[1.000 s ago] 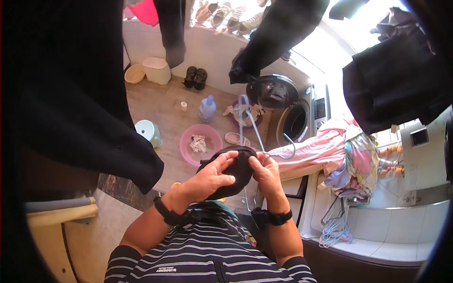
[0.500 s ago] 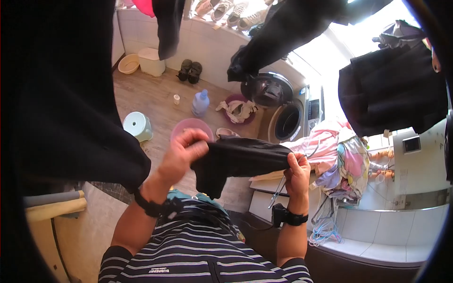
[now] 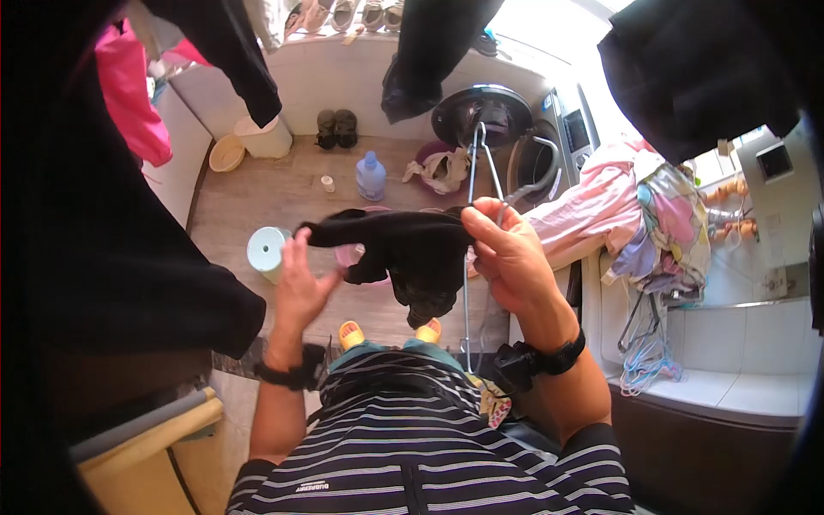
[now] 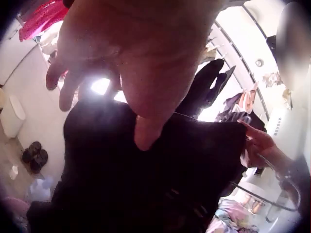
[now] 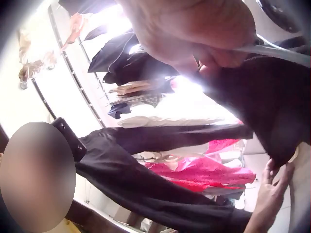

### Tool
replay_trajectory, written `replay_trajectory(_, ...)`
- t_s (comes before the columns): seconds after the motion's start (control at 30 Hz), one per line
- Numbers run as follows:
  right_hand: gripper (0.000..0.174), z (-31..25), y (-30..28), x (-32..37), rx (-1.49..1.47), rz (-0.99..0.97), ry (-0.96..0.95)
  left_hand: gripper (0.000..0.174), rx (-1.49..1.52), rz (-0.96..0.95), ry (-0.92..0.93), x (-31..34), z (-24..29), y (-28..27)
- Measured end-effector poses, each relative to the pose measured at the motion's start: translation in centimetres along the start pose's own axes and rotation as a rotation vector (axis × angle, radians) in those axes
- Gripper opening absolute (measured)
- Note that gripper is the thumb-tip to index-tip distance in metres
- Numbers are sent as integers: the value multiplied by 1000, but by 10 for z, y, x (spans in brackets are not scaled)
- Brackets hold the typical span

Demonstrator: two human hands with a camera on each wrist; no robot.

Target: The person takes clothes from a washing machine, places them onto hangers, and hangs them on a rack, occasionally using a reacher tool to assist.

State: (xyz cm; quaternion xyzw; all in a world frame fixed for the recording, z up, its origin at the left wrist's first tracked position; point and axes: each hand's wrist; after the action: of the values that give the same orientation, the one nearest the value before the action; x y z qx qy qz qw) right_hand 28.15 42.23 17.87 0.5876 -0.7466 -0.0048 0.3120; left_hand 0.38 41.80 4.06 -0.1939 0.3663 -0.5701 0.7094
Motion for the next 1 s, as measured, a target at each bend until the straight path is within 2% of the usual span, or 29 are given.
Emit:
replay_trajectory(0.03, 22, 4, 4, -4, 30, -27, 22, 83, -9, -50, 72, 7, 9, 2)
replay_trajectory(0.1, 23, 15, 13, -10, 97, -86, 73, 86, 299, -215, 122, 19, 49, 11)
replay_trajectory(0.17, 24, 19, 31, -3, 76, -185, 104, 76, 460, -386, -85, 20, 78, 23)
replay_trajectory(0.2, 19, 24, 35, -2, 125, -225, 25, 55, 466, -409, -139, 15, 78, 34)
replay_trajectory(0.3, 13, 18, 31, -7, 252, -188, -155, 41, 956, -336, -361, 4, 50, 50)
replay_trajectory(0.33, 13, 14, 21, -11, 281, -142, -262, 31, 984, -313, -544, 0, 42, 43)
replay_trajectory(0.37, 23, 10, 5, -14, 266, -114, -312, 32, 1184, -267, -672, -3, 38, 35)
replay_trajectory(0.4, 23, 15, -16, -23, 306, -59, -367, 38, 1331, -246, -696, -8, 34, 27)
replay_trajectory(0.43, 25, 19, -33, -25, 205, -45, -371, 44, 1479, -218, -719, -13, 31, 20)
replay_trajectory(0.47, 21, 20, -51, -25, 249, 60, -306, 45, 1576, -241, -741, -18, 33, 12)
replay_trajectory(0.53, 16, 43, -80, -30, 318, 84, -390, 48, 1771, -291, -783, -29, 44, -5)
replay_trajectory(0.63, 19, 77, -86, -21, 430, 69, -433, 50, 1852, -302, -754, -38, 59, -15)
replay_trajectory(0.67, 26, 89, -84, -20, 451, -5, -392, 50, 1839, -291, -770, -40, 64, -16)
replay_trajectory(0.7, 30, 105, -78, -21, 444, -55, -466, 50, 1827, -280, -790, -41, 70, -17)
replay_trajectory(0.77, 31, 105, -51, -9, 615, -48, -544, 50, 1809, -296, -788, -42, 77, -17)
replay_trajectory(0.87, 27, 107, -32, -13, 372, -137, -523, 49, 1789, -336, -734, -46, 84, -19)
replay_trajectory(0.93, 23, 93, -31, -16, 393, -198, -417, 49, 1763, -311, -714, -51, 86, -24)
replay_trajectory(0.97, 21, 83, -30, -15, 405, -226, -365, 49, 1654, -303, -704, -57, 78, -23)
replay_trajectory(1.0, 17, 69, -23, -8, 398, -182, -457, 49, 1547, -296, -691, -66, 64, -22)
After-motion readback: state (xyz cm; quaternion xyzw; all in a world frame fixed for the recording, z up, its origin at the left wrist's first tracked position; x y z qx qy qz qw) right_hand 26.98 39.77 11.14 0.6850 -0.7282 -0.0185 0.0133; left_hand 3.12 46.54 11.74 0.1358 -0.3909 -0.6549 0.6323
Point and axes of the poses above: each hand's wrist, its own x-axis away from the middle knuckle, its own y-axis out of the palm, z = x × y, and after that the axes turned 10 degrees about z, right-handed
